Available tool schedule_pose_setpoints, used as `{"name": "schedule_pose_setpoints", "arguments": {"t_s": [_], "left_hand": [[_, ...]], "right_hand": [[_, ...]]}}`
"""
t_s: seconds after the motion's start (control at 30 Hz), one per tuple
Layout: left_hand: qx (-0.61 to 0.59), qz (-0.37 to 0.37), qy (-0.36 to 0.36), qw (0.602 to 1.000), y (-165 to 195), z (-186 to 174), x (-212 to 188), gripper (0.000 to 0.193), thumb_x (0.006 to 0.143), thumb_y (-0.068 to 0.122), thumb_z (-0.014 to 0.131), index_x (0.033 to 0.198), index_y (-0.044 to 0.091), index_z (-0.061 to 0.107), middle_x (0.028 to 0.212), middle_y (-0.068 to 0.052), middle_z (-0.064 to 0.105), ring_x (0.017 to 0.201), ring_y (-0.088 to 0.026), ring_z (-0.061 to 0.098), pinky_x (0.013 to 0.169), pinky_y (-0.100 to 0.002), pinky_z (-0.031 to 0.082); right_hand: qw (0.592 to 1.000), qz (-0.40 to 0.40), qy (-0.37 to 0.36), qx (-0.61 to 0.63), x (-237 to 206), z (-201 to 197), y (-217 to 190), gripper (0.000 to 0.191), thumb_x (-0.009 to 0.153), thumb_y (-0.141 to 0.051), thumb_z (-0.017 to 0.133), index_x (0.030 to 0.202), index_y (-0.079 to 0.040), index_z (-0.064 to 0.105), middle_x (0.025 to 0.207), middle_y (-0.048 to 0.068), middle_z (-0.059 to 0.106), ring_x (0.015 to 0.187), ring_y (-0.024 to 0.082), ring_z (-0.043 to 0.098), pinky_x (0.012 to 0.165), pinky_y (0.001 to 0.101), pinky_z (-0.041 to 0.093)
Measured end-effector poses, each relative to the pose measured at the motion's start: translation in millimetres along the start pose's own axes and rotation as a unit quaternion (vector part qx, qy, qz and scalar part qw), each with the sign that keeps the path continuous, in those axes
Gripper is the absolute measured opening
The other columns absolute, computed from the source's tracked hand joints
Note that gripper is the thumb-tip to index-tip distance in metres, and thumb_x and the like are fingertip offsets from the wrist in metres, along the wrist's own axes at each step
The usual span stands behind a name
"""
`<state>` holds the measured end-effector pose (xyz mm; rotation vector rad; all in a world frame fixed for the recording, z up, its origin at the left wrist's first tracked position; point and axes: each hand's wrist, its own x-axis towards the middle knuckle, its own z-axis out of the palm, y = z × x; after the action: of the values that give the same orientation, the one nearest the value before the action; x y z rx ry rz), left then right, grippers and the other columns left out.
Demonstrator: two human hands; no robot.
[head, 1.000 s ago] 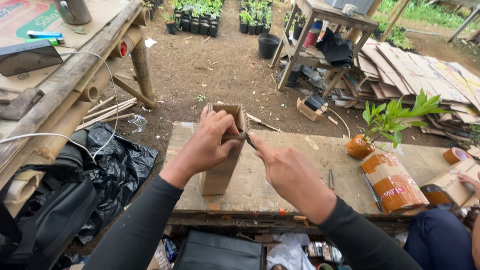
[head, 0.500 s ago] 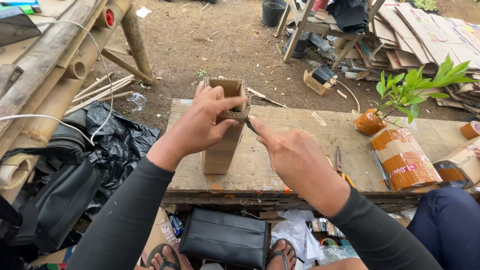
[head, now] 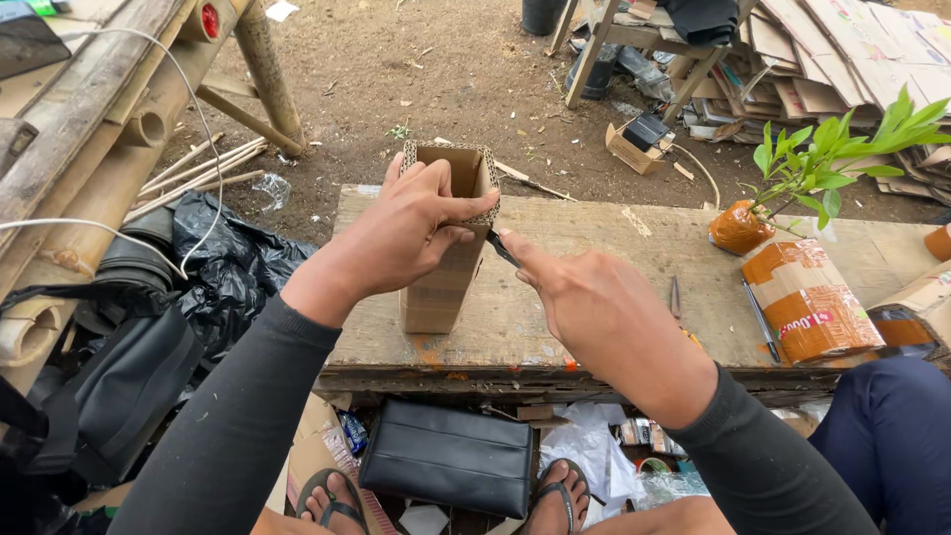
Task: The person assembles a small rectangular container from corrugated cardboard. They fold the sides, secure the seams with clear packing tape, and use a utility knife to trim excess material and refine the edges. The person repeatedly folds and tapes the top flaps to form a finished box.
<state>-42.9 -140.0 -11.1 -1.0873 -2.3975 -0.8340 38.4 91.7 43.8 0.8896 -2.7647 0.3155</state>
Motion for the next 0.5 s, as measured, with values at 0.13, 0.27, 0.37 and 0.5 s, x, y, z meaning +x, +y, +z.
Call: {"name": "schedule_pose_setpoints", "arguments": {"t_s": [0.13, 0.27, 0.37, 0.5], "left_hand": [[0.001, -0.004, -0.013, 1.000, -1.8, -1.6, -0.2, 0.045, 0.089, 0.008, 0.068, 0.133, 0.018, 0.072, 0.095, -0.008, 0.050, 0.100, -0.028, 0.052, 0.114, -0.053, 0.022], [-0.010, -0.037, -0.023, 0.999, -0.4, -3.0, 1.5, 0.043, 0.091, 0.011, 0.070, 0.133, 0.016, 0.070, 0.090, -0.008, 0.047, 0.094, -0.027, 0.051, 0.113, -0.051, 0.024], [-0.035, -0.067, 0.006, 0.997, 3.7, -4.0, -0.1, 0.043, 0.090, 0.014, 0.071, 0.133, 0.015, 0.070, 0.089, -0.007, 0.045, 0.092, -0.026, 0.049, 0.108, -0.048, 0.031], [-0.012, -0.069, 0.033, 0.997, 7.7, -0.4, 0.1, 0.033, 0.088, 0.015, 0.074, 0.122, 0.014, 0.076, 0.087, -0.007, 0.047, 0.088, -0.025, 0.053, 0.119, -0.054, 0.025]], "right_hand": [[1.000, 0.004, -0.018, -0.017, 0.4, 4.9, 5.1, 0.052, 0.088, -0.003, 0.053, 0.139, -0.009, 0.057, 0.073, 0.021, 0.069, 0.066, 0.040, 0.067, 0.059, 0.0523, 0.050], [1.000, -0.004, 0.030, 0.004, 4.1, 21.2, 9.2, 0.048, 0.093, -0.007, 0.055, 0.141, -0.008, 0.057, 0.075, 0.022, 0.068, 0.066, 0.039, 0.067, 0.059, 0.0515, 0.050], [0.996, -0.006, 0.083, 0.043, 1.3, 35.7, 7.8, 0.045, 0.098, -0.013, 0.057, 0.142, -0.008, 0.056, 0.076, 0.022, 0.068, 0.065, 0.040, 0.066, 0.057, 0.0504, 0.049], [0.989, -0.020, 0.129, 0.068, -4.1, 40.2, 10.5, 0.047, 0.097, -0.014, 0.059, 0.143, -0.009, 0.057, 0.079, 0.023, 0.068, 0.063, 0.040, 0.065, 0.056, 0.0498, 0.048]]}}
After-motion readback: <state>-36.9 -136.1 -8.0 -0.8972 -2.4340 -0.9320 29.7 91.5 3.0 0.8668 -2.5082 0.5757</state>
